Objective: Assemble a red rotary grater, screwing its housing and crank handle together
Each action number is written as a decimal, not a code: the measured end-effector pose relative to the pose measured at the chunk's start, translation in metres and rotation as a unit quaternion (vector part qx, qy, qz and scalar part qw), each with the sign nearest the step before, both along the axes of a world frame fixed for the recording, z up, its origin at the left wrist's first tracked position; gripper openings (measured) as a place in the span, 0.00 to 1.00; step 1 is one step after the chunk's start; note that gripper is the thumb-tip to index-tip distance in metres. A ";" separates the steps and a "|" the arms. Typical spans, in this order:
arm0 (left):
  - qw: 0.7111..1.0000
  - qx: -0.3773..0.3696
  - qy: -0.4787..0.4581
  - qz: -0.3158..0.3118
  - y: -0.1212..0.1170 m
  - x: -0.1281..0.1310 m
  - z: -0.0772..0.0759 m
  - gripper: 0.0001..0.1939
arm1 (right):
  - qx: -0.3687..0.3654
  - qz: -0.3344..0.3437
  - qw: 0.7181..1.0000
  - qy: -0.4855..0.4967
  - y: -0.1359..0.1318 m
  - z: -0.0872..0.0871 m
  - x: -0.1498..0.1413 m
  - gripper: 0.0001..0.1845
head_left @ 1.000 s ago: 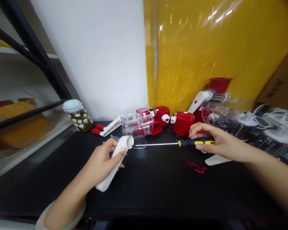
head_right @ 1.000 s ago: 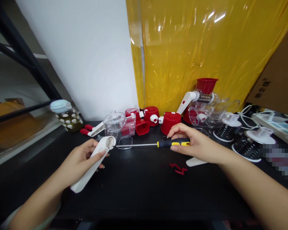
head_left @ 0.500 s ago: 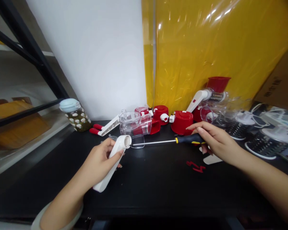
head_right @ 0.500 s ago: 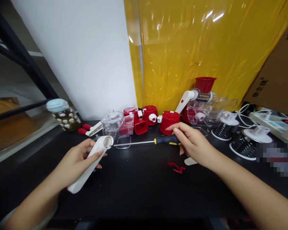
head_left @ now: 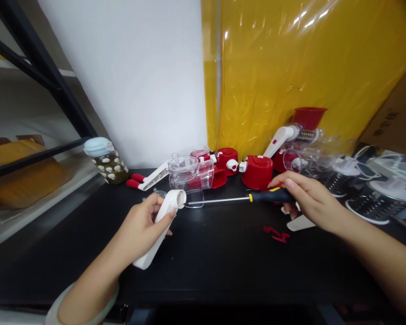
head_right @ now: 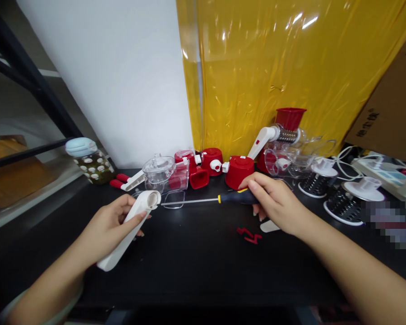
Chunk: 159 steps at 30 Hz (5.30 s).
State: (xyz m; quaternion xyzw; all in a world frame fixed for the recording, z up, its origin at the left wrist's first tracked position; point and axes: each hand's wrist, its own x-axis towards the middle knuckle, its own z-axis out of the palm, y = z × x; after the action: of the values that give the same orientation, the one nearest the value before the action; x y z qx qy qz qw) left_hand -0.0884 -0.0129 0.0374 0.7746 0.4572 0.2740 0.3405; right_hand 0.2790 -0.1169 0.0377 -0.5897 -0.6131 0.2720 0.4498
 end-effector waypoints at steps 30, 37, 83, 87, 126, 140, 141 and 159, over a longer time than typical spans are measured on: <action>1.000 0.005 -0.002 -0.004 -0.005 0.006 0.002 0.15 | 0.078 0.090 0.987 0.105 -0.009 0.007 0.008 0.17; 1.000 0.010 0.006 -0.015 -0.008 0.009 0.002 0.14 | 0.020 -0.037 0.999 -0.027 -0.005 0.003 0.008 0.20; 0.989 0.140 -0.027 0.034 0.000 0.004 -0.005 0.13 | 0.149 -0.011 0.981 -0.121 -0.019 0.008 -0.010 0.19; 0.989 0.137 -0.033 0.044 0.001 0.002 -0.005 0.13 | 0.099 0.040 0.991 -0.076 -0.023 0.012 -0.003 0.18; 0.978 0.202 -0.010 0.058 -0.002 0.003 -0.004 0.10 | 0.064 -0.011 0.998 0.019 -0.008 -0.001 -0.009 0.17; 0.976 0.211 -0.018 0.043 -0.004 0.003 -0.005 0.10 | 0.112 -0.068 0.979 -0.156 -0.006 -0.001 -0.008 0.21; 0.976 0.214 -0.015 0.043 -0.003 0.003 -0.005 0.10 | 0.110 -0.071 0.979 -0.157 -0.007 -0.001 -0.009 0.21; 0.967 0.250 -0.005 0.048 0.001 -0.002 -0.004 0.10 | 0.026 0.005 0.994 -0.107 -0.007 0.006 -0.007 0.23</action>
State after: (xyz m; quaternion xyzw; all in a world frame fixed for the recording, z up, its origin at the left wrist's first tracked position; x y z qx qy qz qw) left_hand -0.0904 -0.0117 0.0331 0.8107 0.4091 0.3999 0.1245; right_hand 0.2721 -0.1238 0.0436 -0.6002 -0.6678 0.1932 0.3955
